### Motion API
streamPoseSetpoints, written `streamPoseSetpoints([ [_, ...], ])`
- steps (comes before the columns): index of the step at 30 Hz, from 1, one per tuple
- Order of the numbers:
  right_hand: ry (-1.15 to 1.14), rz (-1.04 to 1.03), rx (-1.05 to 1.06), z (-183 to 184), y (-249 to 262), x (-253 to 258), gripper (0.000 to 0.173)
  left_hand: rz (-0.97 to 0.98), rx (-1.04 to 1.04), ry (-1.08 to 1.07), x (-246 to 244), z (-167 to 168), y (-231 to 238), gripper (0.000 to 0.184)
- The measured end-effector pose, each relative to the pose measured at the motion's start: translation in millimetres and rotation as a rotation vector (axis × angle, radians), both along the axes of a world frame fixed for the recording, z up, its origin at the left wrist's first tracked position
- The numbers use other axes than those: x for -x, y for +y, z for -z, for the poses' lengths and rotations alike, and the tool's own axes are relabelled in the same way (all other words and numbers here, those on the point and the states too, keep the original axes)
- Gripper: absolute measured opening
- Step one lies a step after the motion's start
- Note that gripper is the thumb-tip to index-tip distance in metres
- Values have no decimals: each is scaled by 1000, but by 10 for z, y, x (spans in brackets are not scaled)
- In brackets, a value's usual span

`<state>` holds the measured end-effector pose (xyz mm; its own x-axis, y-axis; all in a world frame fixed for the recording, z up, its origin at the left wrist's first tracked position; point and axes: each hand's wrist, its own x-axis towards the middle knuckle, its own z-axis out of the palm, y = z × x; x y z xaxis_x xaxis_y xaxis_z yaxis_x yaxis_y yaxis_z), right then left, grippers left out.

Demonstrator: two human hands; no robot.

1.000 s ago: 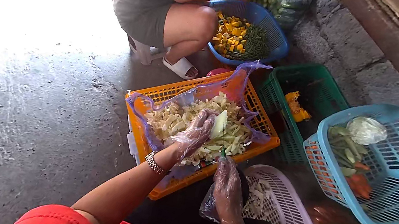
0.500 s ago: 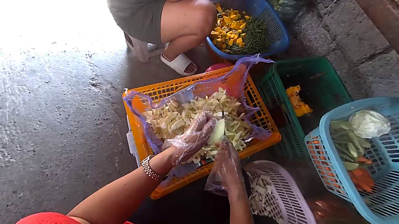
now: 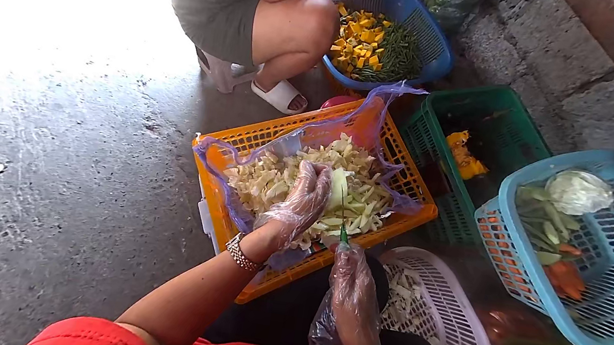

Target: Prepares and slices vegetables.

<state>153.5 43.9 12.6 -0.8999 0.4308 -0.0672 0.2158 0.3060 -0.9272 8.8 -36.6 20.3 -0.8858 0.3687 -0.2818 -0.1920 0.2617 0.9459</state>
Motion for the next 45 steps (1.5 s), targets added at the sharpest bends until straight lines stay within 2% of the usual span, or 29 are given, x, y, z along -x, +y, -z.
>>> streamPoseSetpoints([
  [5, -70, 16, -82, -26, 8, 118, 36, 30, -63, -29, -25, 21, -4, 28],
  [9, -184, -55, 15, -46, 114, 402, 38, 66, -102, -96, -62, 17, -9, 29],
  [13, -360, -128, 74, 39, 225, 563, 41, 74, -131, -62, -99, 34, -37, 28],
  [15, -329, -80, 75, 114, 202, 500, 40, 51, -127, -26, -65, 65, -39, 28],
  [19, -44, -19, 7, 19, -8, 121, 38, -21, -140, 4, 44, 165, -69, 27],
  [21, 8, -19, -17, 7, -74, -1, 39, -35, -120, 33, 42, 140, -49, 27],
  [24, -16, 7, -27, 30, -93, -34, 38, -33, -68, 57, 16, 104, -11, 29],
  [29, -24, 9, -13, 68, -84, 21, 37, -34, -104, 15, -14, 103, -2, 26],
  [34, -100, 10, 13, 58, -23, 259, 36, -58, -144, -54, -103, 52, 55, 24],
  [39, -223, -70, 53, 60, -16, 455, 40, -135, -123, -122, -46, 136, -11, 25],
  [42, -224, -92, 23, 103, -56, 480, 40, -179, -125, -167, -45, 200, -51, 28],
  [45, -137, -67, -83, 175, -99, 423, 38, -247, -244, -260, -33, 206, -53, 24],
])
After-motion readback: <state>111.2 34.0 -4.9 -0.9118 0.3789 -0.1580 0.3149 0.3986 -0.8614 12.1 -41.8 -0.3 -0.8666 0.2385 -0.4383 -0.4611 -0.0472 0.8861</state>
